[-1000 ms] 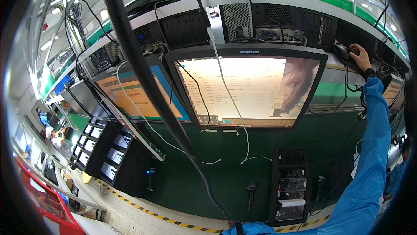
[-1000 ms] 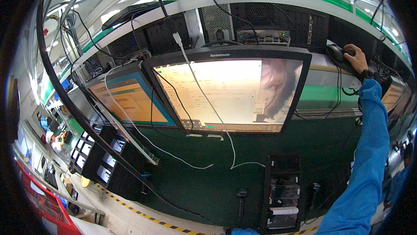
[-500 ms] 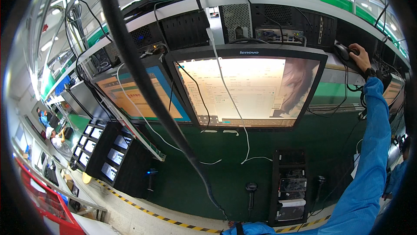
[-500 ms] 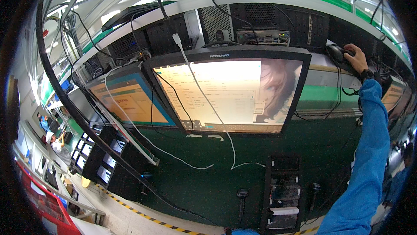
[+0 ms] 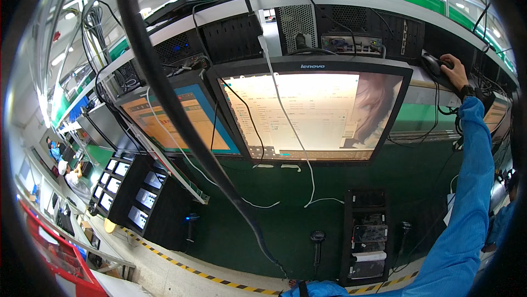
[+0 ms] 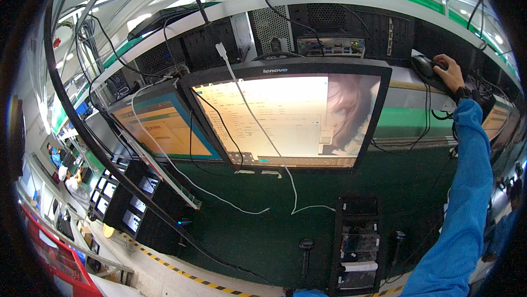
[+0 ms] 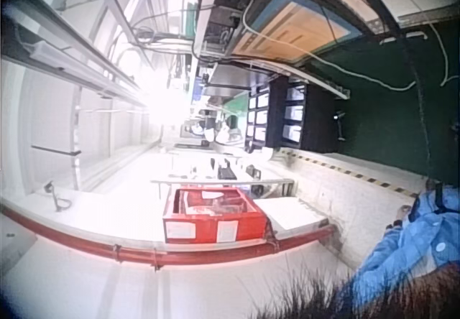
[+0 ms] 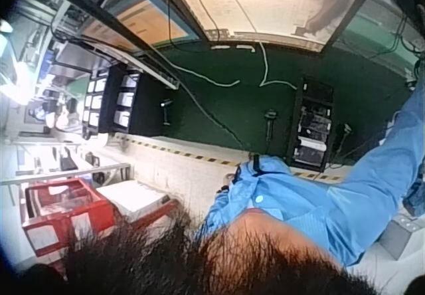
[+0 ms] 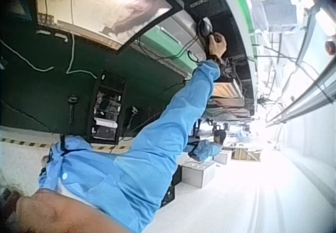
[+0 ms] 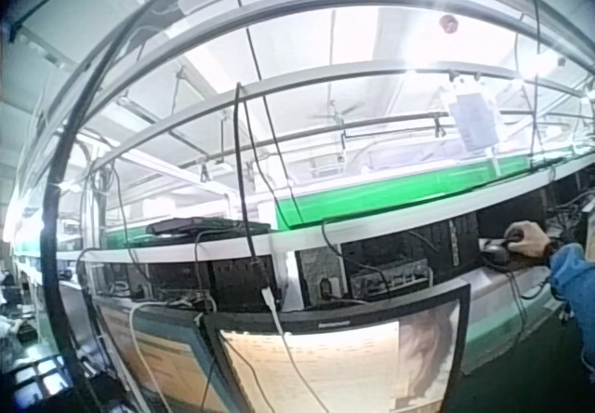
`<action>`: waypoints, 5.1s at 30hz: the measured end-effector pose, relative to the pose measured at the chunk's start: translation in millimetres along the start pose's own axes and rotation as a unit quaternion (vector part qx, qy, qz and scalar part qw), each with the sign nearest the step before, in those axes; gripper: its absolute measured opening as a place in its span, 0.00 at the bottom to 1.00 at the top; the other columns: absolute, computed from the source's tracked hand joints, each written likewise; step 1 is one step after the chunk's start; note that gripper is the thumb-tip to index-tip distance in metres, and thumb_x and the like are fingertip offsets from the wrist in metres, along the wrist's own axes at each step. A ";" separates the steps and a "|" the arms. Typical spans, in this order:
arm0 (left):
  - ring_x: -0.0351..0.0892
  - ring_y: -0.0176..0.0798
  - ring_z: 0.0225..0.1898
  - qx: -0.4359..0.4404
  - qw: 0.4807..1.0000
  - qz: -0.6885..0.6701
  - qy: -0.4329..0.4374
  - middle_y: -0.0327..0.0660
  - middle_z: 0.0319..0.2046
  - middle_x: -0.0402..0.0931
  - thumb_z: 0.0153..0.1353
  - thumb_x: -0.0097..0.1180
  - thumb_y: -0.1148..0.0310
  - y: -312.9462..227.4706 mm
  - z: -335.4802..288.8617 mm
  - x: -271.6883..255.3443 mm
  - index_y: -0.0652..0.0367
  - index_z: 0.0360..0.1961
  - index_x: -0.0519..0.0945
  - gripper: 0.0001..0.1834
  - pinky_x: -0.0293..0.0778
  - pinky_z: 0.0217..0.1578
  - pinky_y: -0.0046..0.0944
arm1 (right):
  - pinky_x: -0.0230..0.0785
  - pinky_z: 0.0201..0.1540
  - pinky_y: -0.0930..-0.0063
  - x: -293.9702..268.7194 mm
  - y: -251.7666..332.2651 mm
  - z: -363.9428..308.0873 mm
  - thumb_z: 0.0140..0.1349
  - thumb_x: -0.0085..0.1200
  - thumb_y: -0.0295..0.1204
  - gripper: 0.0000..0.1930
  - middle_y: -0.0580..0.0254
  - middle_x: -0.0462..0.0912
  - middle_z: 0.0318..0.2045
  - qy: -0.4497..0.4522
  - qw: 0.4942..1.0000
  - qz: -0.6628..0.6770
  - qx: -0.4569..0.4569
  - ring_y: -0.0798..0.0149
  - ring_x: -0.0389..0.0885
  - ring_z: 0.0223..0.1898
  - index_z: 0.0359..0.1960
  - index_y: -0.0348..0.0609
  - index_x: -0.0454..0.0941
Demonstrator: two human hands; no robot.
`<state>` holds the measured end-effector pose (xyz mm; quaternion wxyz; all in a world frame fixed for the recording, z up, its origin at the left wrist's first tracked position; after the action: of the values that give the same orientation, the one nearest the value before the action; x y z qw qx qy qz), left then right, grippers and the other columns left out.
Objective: Scanning barcodes on mobile phones and interacting with a desktop computer system.
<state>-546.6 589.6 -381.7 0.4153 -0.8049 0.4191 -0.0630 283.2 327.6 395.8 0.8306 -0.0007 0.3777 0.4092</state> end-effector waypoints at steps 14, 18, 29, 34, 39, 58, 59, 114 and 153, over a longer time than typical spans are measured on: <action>0.80 0.39 0.35 -0.006 1.000 0.005 -0.004 0.45 0.32 0.83 0.60 0.57 0.63 -4.9 -3.4 -4.6 0.63 0.43 0.81 0.15 0.76 0.40 0.39 | 0.68 0.55 0.69 4.8 -8.8 -2.5 0.50 0.56 0.32 0.19 0.54 0.82 0.43 0.004 1.000 0.000 0.007 0.58 0.80 0.50 0.45 0.39 0.78; 0.80 0.39 0.35 -0.003 1.000 -0.004 -0.001 0.45 0.32 0.83 0.60 0.57 0.63 0.0 -1.3 1.5 0.63 0.43 0.81 0.15 0.76 0.40 0.39 | 0.68 0.55 0.69 -1.2 4.7 -1.5 0.50 0.56 0.31 0.19 0.55 0.82 0.42 -0.001 1.000 0.000 0.007 0.58 0.80 0.50 0.45 0.39 0.78; 0.80 0.39 0.34 -0.004 1.000 -0.009 -0.002 0.45 0.32 0.83 0.60 0.57 0.63 4.6 -9.4 12.5 0.63 0.44 0.81 0.16 0.76 0.40 0.39 | 0.68 0.56 0.68 1.4 -3.8 1.3 0.51 0.56 0.32 0.18 0.53 0.82 0.44 0.006 1.000 -0.011 0.006 0.57 0.80 0.50 0.45 0.41 0.78; 0.80 0.39 0.34 -0.006 1.000 -0.010 0.001 0.45 0.32 0.83 0.60 0.57 0.63 9.6 -14.0 13.0 0.63 0.44 0.81 0.16 0.76 0.40 0.39 | 0.68 0.56 0.69 1.4 0.6 1.1 0.51 0.56 0.32 0.18 0.53 0.82 0.44 0.012 1.000 -0.004 0.010 0.57 0.80 0.50 0.45 0.40 0.77; 0.80 0.39 0.34 -0.004 1.000 -0.009 0.009 0.45 0.32 0.82 0.60 0.57 0.63 9.4 -21.1 17.3 0.63 0.44 0.81 0.16 0.76 0.40 0.39 | 0.68 0.56 0.70 -1.2 -3.2 1.5 0.52 0.56 0.31 0.18 0.53 0.82 0.44 0.018 1.000 -0.006 0.023 0.57 0.80 0.50 0.45 0.39 0.77; 0.80 0.39 0.34 -0.009 1.000 -0.011 0.016 0.45 0.32 0.82 0.60 0.57 0.63 15.0 -35.4 43.0 0.63 0.45 0.80 0.16 0.76 0.40 0.39 | 0.68 0.55 0.71 -1.2 -1.4 0.3 0.53 0.57 0.31 0.17 0.54 0.83 0.43 0.006 1.000 -0.003 0.011 0.59 0.80 0.50 0.45 0.39 0.77; 0.80 0.39 0.34 -0.010 1.000 -0.011 0.017 0.45 0.32 0.82 0.60 0.57 0.63 14.4 -34.6 43.3 0.63 0.45 0.80 0.16 0.76 0.40 0.39 | 0.69 0.55 0.71 -1.1 -3.3 0.6 0.53 0.57 0.31 0.18 0.54 0.83 0.43 0.005 1.000 -0.003 0.009 0.59 0.80 0.50 0.45 0.39 0.77; 0.80 0.39 0.34 -0.028 0.999 -0.024 -0.004 0.45 0.32 0.82 0.61 0.57 0.62 -7.3 -14.5 15.9 0.63 0.47 0.79 0.18 0.76 0.39 0.39 | 0.70 0.52 0.67 -1.3 -6.6 1.2 0.51 0.56 0.40 0.22 0.51 0.83 0.42 -0.019 0.996 -0.069 0.048 0.53 0.81 0.47 0.46 0.43 0.79; 0.80 0.39 0.34 -0.037 0.999 -0.032 -0.005 0.45 0.32 0.82 0.61 0.56 0.62 -8.8 -11.5 8.1 0.63 0.48 0.78 0.19 0.76 0.39 0.39 | 0.70 0.51 0.73 -3.0 -3.3 -0.2 0.55 0.54 0.32 0.17 0.58 0.83 0.41 0.003 0.999 -0.020 0.030 0.63 0.81 0.47 0.45 0.39 0.79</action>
<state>-541.1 579.3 -369.8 0.3851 -0.8331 0.3931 -0.0561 284.2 323.3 396.6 0.8373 0.0160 0.3921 0.3807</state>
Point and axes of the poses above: each hand's wrist, its own z-axis towards the middle knuckle, its own x-axis out of the palm, y = z × x, the point moved 2 cm from there along z, towards the middle knuckle
